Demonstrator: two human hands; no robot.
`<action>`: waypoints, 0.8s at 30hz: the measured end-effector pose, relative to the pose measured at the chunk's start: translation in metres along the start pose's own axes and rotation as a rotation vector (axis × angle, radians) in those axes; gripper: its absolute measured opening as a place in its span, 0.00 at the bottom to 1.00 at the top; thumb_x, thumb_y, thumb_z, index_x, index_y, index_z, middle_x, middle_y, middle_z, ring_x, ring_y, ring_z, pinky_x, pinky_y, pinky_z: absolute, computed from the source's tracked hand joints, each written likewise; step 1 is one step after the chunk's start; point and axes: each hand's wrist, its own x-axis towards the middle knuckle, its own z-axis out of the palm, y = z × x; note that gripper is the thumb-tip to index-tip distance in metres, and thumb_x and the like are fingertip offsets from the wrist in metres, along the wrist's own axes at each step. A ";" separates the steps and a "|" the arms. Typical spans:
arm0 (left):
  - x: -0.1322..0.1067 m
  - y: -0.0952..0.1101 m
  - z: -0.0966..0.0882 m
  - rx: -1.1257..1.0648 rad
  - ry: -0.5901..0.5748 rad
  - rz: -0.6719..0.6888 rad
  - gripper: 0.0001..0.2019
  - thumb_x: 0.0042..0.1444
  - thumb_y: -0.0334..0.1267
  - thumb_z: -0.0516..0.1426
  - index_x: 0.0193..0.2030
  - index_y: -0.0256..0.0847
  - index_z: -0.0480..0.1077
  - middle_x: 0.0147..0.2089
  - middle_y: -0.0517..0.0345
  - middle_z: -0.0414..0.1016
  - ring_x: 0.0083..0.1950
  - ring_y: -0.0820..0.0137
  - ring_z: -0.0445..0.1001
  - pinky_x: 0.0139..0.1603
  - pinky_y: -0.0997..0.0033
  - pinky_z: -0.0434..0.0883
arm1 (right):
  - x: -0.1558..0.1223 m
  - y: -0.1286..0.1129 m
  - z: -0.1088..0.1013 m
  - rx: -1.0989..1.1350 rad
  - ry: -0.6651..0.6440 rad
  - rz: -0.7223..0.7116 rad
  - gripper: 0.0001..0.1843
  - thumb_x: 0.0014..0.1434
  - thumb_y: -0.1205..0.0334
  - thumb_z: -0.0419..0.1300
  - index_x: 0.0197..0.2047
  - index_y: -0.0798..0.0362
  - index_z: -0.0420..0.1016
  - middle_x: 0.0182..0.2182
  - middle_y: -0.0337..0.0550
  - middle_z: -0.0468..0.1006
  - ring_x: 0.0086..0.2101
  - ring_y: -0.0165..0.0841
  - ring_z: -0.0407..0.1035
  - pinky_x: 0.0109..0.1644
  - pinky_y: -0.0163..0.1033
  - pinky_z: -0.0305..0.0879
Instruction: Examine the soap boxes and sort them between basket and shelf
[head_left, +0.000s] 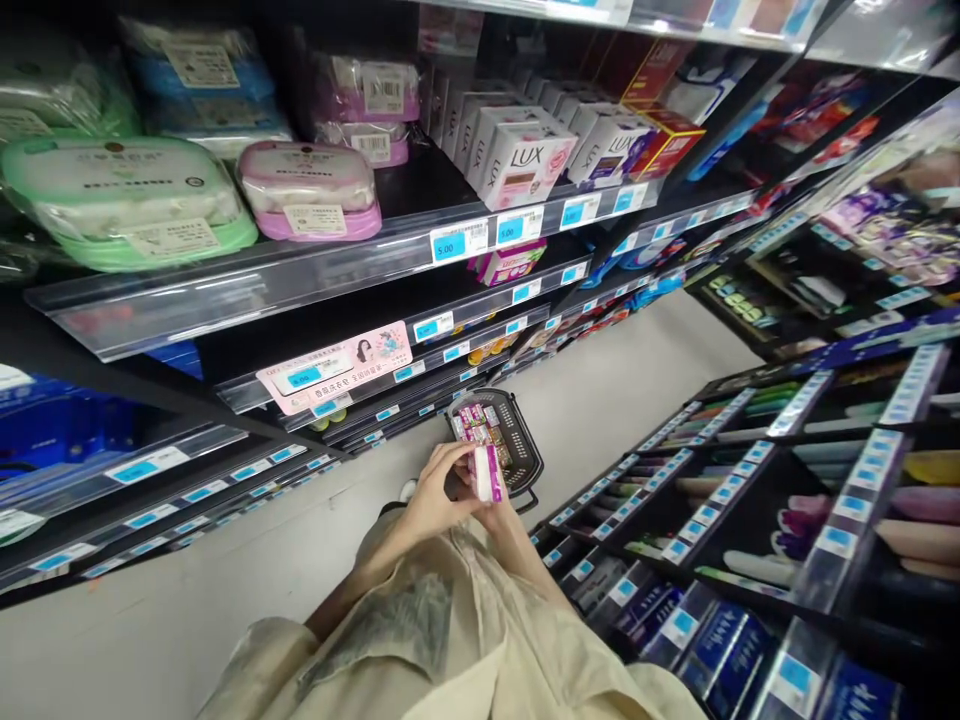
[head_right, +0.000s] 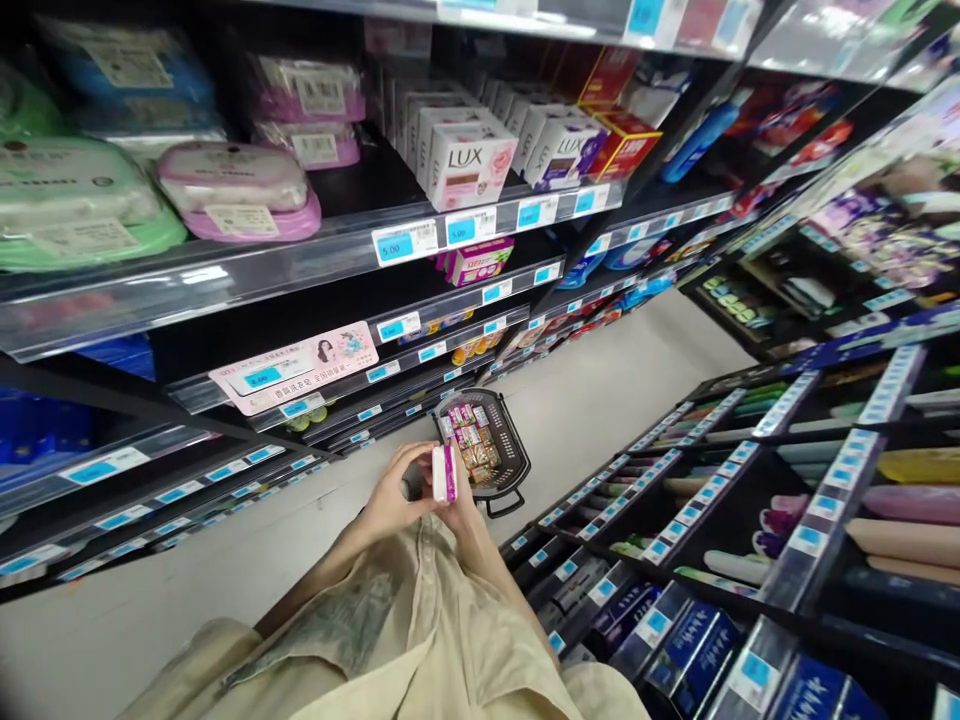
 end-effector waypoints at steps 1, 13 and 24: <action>-0.002 -0.001 -0.001 -0.002 0.020 -0.013 0.36 0.51 0.37 0.73 0.68 0.43 0.71 0.66 0.42 0.74 0.66 0.52 0.75 0.67 0.50 0.74 | -0.001 -0.001 0.002 0.004 -0.026 0.067 0.25 0.59 0.39 0.71 0.32 0.55 0.81 0.21 0.40 0.77 0.18 0.28 0.63 0.18 0.31 0.60; -0.008 -0.024 -0.019 -0.075 0.210 -0.167 0.41 0.53 0.55 0.72 0.69 0.41 0.66 0.68 0.41 0.70 0.69 0.51 0.71 0.68 0.54 0.72 | -0.027 -0.015 0.002 0.005 -0.201 0.084 0.27 0.49 0.46 0.77 0.44 0.58 0.81 0.28 0.43 0.85 0.21 0.31 0.71 0.26 0.34 0.68; 0.000 -0.038 -0.034 -0.081 0.123 -0.456 0.35 0.63 0.72 0.56 0.49 0.37 0.77 0.50 0.44 0.80 0.54 0.53 0.78 0.60 0.53 0.74 | -0.014 -0.013 0.011 -0.360 -0.046 -0.038 0.36 0.44 0.33 0.79 0.42 0.53 0.75 0.22 0.38 0.81 0.18 0.33 0.74 0.26 0.37 0.74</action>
